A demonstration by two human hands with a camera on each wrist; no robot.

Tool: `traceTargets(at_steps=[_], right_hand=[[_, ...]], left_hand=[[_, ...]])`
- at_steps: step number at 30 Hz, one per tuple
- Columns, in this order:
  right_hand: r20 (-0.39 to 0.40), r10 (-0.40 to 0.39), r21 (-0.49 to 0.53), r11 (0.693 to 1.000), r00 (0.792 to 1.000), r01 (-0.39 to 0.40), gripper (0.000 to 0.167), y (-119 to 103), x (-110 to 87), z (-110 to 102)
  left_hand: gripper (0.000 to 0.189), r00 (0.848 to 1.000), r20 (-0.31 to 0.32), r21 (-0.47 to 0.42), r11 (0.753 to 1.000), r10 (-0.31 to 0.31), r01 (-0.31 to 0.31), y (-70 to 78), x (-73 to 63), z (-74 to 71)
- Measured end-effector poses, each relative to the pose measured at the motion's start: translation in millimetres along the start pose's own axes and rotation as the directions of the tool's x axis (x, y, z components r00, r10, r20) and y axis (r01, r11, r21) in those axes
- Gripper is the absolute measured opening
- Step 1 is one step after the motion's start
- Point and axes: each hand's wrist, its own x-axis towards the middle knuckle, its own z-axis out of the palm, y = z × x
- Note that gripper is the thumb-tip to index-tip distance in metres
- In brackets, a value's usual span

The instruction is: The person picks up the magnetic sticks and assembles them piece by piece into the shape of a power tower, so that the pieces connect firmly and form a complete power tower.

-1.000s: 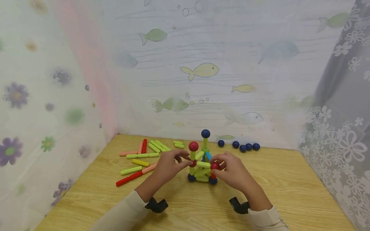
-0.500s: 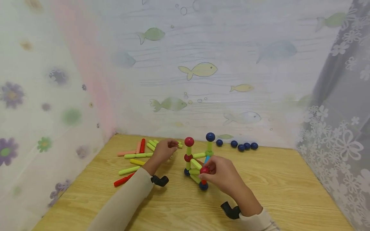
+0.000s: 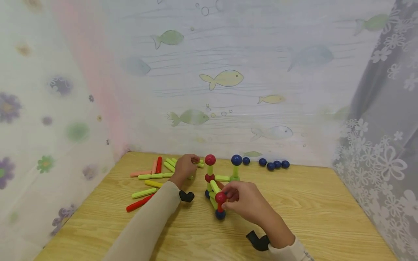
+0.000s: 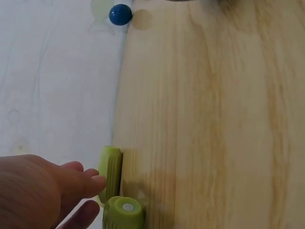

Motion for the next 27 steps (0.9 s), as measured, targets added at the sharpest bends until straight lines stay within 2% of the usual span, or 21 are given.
traceTargets(at_steps=[5,10,13,16,18,20,23,27], right_hand=[[0.014,-0.024,-0.001,1.0,1.0,0.024,0.026,-0.8,0.2,-1.8],[0.024,-0.036,-0.012,0.999,0.999,0.037,0.026,1.4,-0.3,-3.6],[0.03,-0.047,-0.018,0.999,0.998,0.048,0.025,4.2,-0.5,-4.7],[0.033,-0.061,-0.016,0.998,0.998,0.061,0.025,7.7,-0.1,-6.2],[0.031,-0.062,-0.005,0.998,0.998,0.062,0.024,10.9,0.2,-7.6],[0.026,-0.06,0.005,0.998,0.998,0.059,0.023,14.5,0.6,-9.2],[0.012,-0.057,0.015,0.998,0.998,0.057,0.022,19.7,0.9,-12.1],[-0.009,-0.032,0.02,0.999,0.999,0.032,0.02,24.2,1.4,-15.5]], left_hand=[[0.038,1.0,-0.008,0.081,0.996,0.025,-0.024,-0.8,1.2,-0.8],[0.027,0.998,0.015,0.178,0.982,0.057,-0.059,-6.5,0.6,4.6],[0.021,0.997,0.019,0.18,0.981,0.077,-0.079,-9.9,-2.7,6.4],[0.019,0.995,-0.028,0.097,0.991,0.097,-0.094,-10.6,-7.9,4.0],[0.02,0.99,-0.088,0.003,0.994,0.112,-0.112,-8.9,-13.1,0.9],[0.022,0.982,-0.147,-0.111,0.985,0.118,-0.135,-5.1,-21.2,-3.5],[0.023,0.968,-0.225,-0.26,0.95,0.114,-0.173,3.9,-38.7,-10.8],[0.026,0.943,-0.305,-0.389,0.886,0.134,-0.252,23.0,-64.8,-22.0]])
